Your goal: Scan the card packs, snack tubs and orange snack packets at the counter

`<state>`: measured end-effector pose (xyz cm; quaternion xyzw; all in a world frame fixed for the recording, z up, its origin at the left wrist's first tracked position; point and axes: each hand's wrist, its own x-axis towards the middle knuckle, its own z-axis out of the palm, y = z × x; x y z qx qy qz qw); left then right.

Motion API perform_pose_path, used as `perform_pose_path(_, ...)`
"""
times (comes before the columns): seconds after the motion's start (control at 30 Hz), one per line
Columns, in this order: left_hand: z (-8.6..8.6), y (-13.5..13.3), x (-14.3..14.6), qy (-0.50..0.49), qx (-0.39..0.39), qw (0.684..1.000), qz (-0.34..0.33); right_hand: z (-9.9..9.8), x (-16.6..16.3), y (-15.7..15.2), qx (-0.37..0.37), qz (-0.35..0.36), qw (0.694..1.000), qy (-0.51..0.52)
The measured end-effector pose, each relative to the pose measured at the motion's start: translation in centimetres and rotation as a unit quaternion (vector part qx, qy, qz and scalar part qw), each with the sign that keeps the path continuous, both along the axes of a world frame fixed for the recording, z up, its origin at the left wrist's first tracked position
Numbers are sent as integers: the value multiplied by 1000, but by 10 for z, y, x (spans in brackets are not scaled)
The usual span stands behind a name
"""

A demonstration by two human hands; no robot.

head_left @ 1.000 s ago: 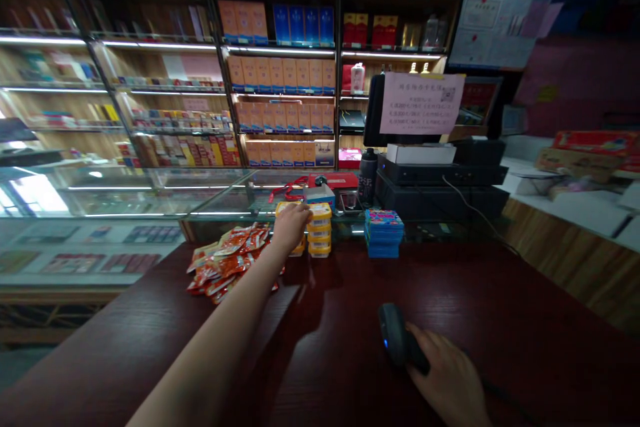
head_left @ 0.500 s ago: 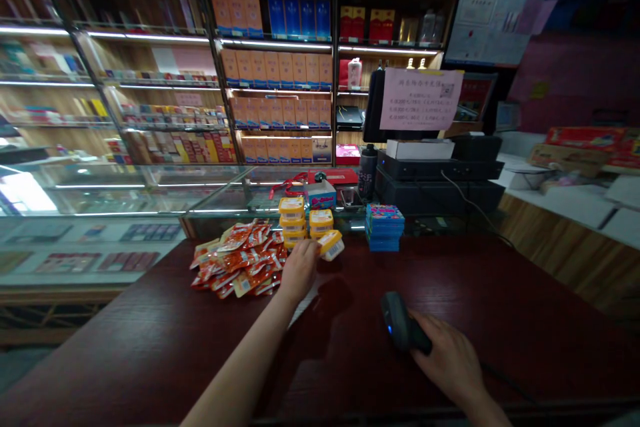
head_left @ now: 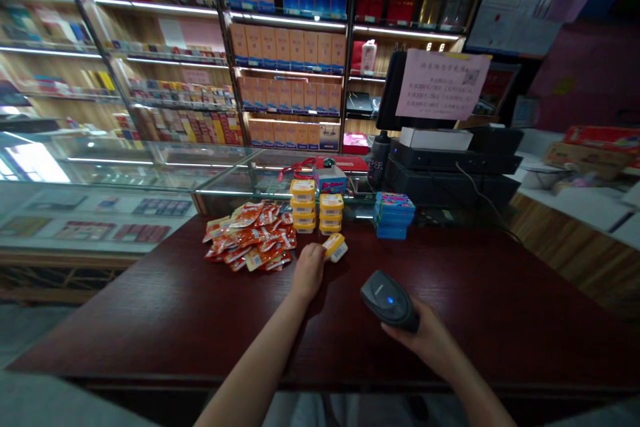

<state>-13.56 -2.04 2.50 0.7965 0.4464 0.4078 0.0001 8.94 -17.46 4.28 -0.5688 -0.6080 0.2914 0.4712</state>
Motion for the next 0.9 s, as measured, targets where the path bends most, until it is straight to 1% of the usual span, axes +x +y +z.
perform_pose_path(0.33,-1,1,2,-1,-7,1000,-8,11,-1,-4,-11,19,1000,3)
perform_pose_path(0.43,-3,1,1,3,-1,1000,-21,15,-1,-6,-22,35,999,-12)
perform_pose_path(0.5,-3,1,0,9,5,999,-32,16,2,-6,-22,32,999,-34)
perform_pose_path(0.57,-3,-1,0,26,13,998,-52,15,7,-7,-20,10,996,-82)
perform_pose_path(0.63,-1,-3,1,56,17,995,-85,14,14,-7,-25,-28,986,-165)
perform_pose_path(0.73,2,-6,3,86,11,989,-123,13,26,-7,-40,-86,950,-297)
perform_pose_path(0.8,2,-6,4,61,-1,990,-124,9,33,-7,-34,-108,927,-359)
perform_pose_path(0.87,-1,-4,5,-11,-36,994,-104,1,41,-8,-11,-117,908,-402)
perform_pose_path(0.9,-2,-3,5,-61,-69,992,-89,-4,44,-8,6,-119,901,-417)
